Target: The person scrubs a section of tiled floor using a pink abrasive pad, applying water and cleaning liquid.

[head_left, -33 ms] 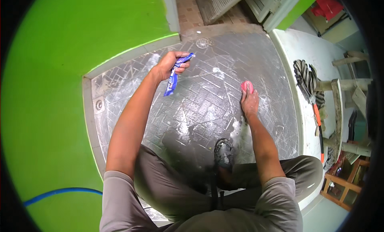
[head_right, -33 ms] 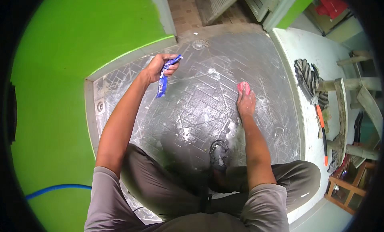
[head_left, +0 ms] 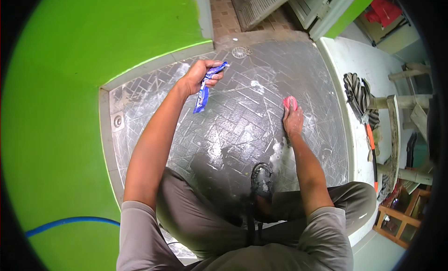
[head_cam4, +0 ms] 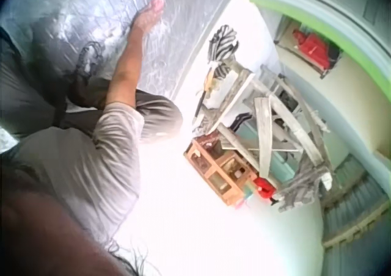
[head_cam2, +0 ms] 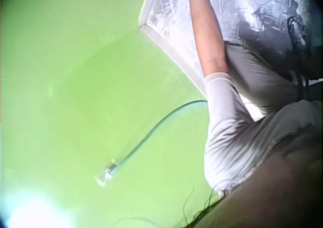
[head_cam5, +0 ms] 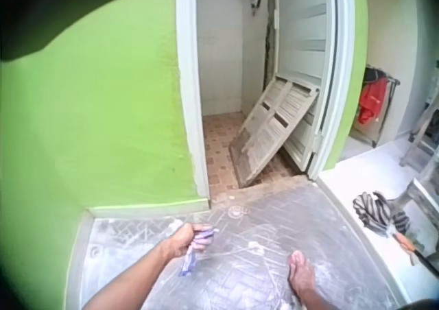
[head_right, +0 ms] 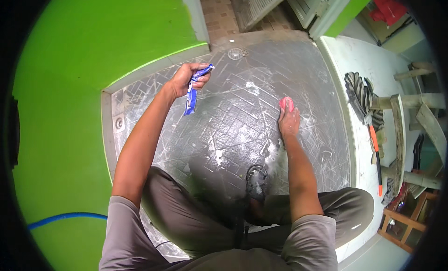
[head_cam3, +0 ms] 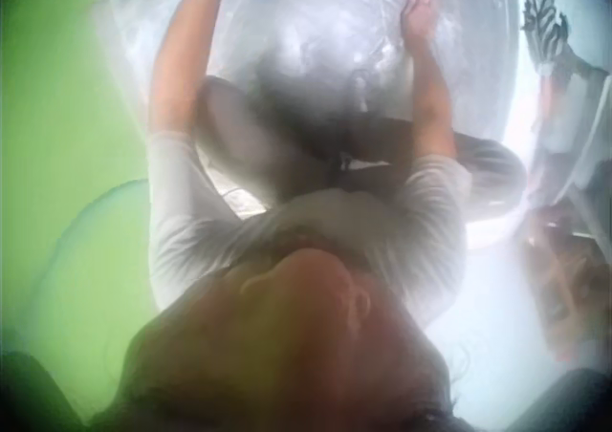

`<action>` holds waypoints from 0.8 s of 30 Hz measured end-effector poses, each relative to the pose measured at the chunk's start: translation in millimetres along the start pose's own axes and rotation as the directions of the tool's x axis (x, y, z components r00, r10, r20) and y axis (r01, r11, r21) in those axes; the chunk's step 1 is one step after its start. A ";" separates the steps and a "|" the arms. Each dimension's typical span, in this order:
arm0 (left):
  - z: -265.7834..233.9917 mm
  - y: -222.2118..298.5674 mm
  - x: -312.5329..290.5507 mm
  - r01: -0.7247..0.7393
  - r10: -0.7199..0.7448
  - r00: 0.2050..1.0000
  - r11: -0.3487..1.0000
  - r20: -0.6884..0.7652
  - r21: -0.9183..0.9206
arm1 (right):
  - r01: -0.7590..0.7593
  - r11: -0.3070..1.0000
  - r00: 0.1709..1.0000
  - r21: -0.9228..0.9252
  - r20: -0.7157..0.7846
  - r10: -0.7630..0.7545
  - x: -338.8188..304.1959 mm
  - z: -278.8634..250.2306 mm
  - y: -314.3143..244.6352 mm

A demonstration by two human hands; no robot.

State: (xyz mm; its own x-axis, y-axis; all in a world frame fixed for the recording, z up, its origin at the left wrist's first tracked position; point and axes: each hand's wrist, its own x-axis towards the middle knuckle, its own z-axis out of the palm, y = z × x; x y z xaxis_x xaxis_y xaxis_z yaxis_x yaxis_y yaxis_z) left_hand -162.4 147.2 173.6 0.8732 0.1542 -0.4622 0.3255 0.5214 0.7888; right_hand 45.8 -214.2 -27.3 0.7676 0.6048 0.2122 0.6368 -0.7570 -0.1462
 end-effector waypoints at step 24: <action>58.6 -174.1 126.3 -0.044 0.380 0.895 0.595 -0.233 0.802 | 0.311 0.856 0.706 0.413 0.502 -0.499 21.8 -190.3 -39.2</action>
State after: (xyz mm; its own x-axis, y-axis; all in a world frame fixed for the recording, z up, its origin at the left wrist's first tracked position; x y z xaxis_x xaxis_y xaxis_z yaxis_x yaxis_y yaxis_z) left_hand -87.5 26.7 1.6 0.8209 0.5318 -0.2083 0.4463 -0.3698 0.8149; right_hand 23.8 -218.4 167.0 0.2603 0.9291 -0.2627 0.8139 -0.3575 -0.4580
